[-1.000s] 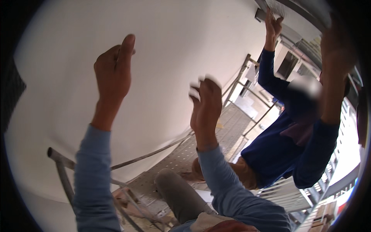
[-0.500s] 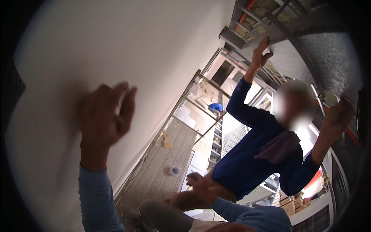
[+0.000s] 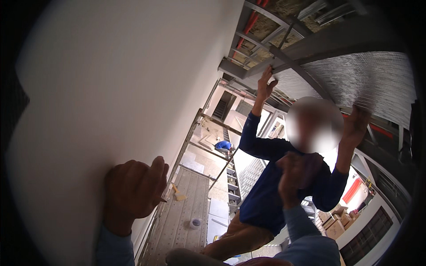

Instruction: The person lifts a long rectangular ceiling panel and aligns it with metal ceiling supports. They use a pencil to mark positions on the panel and supports, then adjust the panel into place with assistance from another worker.

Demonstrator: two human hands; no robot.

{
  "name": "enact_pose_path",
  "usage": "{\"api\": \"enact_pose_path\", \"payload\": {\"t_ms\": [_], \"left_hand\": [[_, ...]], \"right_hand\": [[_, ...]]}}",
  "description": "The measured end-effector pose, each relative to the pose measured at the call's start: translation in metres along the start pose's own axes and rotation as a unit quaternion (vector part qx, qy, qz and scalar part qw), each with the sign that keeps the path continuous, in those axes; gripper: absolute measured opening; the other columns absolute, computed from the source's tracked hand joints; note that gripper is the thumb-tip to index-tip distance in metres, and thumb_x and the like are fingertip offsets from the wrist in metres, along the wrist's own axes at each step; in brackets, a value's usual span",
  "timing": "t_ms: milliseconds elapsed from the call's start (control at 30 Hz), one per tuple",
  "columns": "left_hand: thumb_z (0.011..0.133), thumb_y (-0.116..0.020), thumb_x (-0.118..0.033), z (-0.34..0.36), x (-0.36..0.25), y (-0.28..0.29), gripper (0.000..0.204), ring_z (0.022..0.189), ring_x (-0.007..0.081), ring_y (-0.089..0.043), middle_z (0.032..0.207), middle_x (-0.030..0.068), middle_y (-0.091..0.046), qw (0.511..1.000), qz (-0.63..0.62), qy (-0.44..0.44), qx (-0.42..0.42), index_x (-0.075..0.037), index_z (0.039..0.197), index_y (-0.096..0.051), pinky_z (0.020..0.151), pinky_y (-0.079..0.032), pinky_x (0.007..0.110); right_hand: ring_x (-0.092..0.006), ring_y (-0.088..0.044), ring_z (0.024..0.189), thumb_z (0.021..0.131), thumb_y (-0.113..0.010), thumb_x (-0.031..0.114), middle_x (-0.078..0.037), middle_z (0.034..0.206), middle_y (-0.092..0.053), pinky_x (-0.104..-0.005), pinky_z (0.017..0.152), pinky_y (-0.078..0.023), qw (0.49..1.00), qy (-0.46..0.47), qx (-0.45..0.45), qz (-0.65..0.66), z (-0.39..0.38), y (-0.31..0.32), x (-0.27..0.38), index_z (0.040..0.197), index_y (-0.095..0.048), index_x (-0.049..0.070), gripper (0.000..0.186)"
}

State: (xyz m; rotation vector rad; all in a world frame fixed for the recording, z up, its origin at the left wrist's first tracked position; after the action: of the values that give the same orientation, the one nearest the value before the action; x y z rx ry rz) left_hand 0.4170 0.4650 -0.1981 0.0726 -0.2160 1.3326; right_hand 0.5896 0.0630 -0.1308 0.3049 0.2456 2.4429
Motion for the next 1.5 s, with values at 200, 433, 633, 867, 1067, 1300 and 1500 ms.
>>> {"api": "enact_pose_path", "payload": {"t_ms": [200,433,633,867,1067,1300,1500], "left_hand": [[0.086,-0.075,-0.007,0.001,-0.003,0.004,0.023,0.052,0.0117,-0.053,0.062,0.0022,-0.052,1.000,0.013,0.006,0.016,0.000,0.106,-0.065,0.044,-0.040,0.026],[0.088,-0.073,-0.006,-0.002,-0.002,0.000,0.031,0.052,0.0113,-0.053,0.061,0.0018,-0.052,0.999,0.010,-0.006,0.029,0.001,0.116,-0.063,0.044,-0.041,0.027],[0.087,-0.075,-0.005,-0.009,-0.001,-0.002,0.033,0.052,0.0144,-0.053,0.066,0.0027,-0.056,0.992,0.065,0.025,0.110,0.001,0.117,-0.064,0.047,-0.041,0.029],[0.089,-0.073,-0.005,0.032,0.002,-0.074,0.018,0.070,0.0197,-0.068,0.082,0.0104,-0.069,0.990,-0.033,0.122,0.059,0.000,0.106,-0.070,0.056,-0.054,0.031],[0.091,-0.075,-0.024,0.158,-0.026,-0.266,0.037,0.103,0.0208,-0.071,0.111,0.0141,-0.074,0.965,-0.227,0.123,0.050,0.000,0.118,-0.067,0.087,-0.055,0.032],[0.091,-0.070,-0.017,0.295,-0.032,-0.350,0.050,0.120,0.0370,-0.061,0.130,0.0274,-0.062,0.929,-0.356,0.101,0.011,0.008,0.131,-0.055,0.101,-0.051,0.039],[0.089,-0.073,-0.017,0.306,-0.026,-0.345,0.030,0.096,0.0382,-0.069,0.102,0.0258,-0.071,0.934,-0.343,0.099,0.022,0.007,0.106,-0.067,0.085,-0.054,0.044]], "right_hand": [[-0.0223,-0.065,0.106,0.104,-0.053,0.018,-0.010,0.113,-0.066,-0.0336,0.087,-0.052,0.941,0.051,-0.050,0.332,0.057,0.051,0.061,0.128,-0.054,-0.001,0.031],[-0.0178,-0.062,0.100,0.089,-0.070,0.009,-0.007,0.104,-0.060,-0.0314,0.083,-0.053,0.866,-0.174,-0.125,0.452,0.177,-0.070,-0.074,0.127,-0.053,0.001,0.042],[-0.0195,-0.056,0.099,0.081,-0.076,0.005,-0.009,0.111,-0.055,-0.0344,0.084,-0.050,0.867,0.275,-0.275,-0.312,0.266,-0.052,-0.230,0.126,-0.048,-0.001,0.054],[-0.0203,-0.060,0.112,0.088,-0.072,0.005,-0.014,0.125,-0.062,-0.0329,0.096,-0.046,0.961,0.008,-0.218,0.169,0.274,-0.055,-0.195,0.129,-0.048,-0.004,0.048],[-0.0259,-0.061,0.118,0.095,-0.065,0.011,-0.015,0.130,-0.062,-0.0362,0.099,-0.046,0.962,0.156,-0.219,-0.037,0.281,-0.052,-0.204,0.130,-0.058,0.002,0.037],[-0.0222,-0.067,0.107,0.098,-0.064,0.019,-0.011,0.111,-0.069,-0.0354,0.088,-0.054,0.915,0.242,-0.197,-0.254,0.284,-0.035,-0.210,0.120,-0.063,0.000,0.029],[-0.0213,-0.067,0.107,0.100,-0.059,0.014,-0.014,0.119,-0.062,-0.0345,0.092,-0.059,0.976,0.129,-0.167,0.054,0.290,-0.044,-0.207,0.118,-0.060,-0.004,0.025]]}}
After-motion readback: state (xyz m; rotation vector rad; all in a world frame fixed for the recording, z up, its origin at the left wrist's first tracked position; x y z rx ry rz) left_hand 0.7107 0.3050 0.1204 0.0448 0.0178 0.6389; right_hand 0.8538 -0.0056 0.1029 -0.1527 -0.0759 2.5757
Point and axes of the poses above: each hand's wrist, its own z-axis towards the middle knuckle, its own y-axis out of the back of the hand, x = y × z, the point moved 2 cm from there along z, towards the middle knuckle
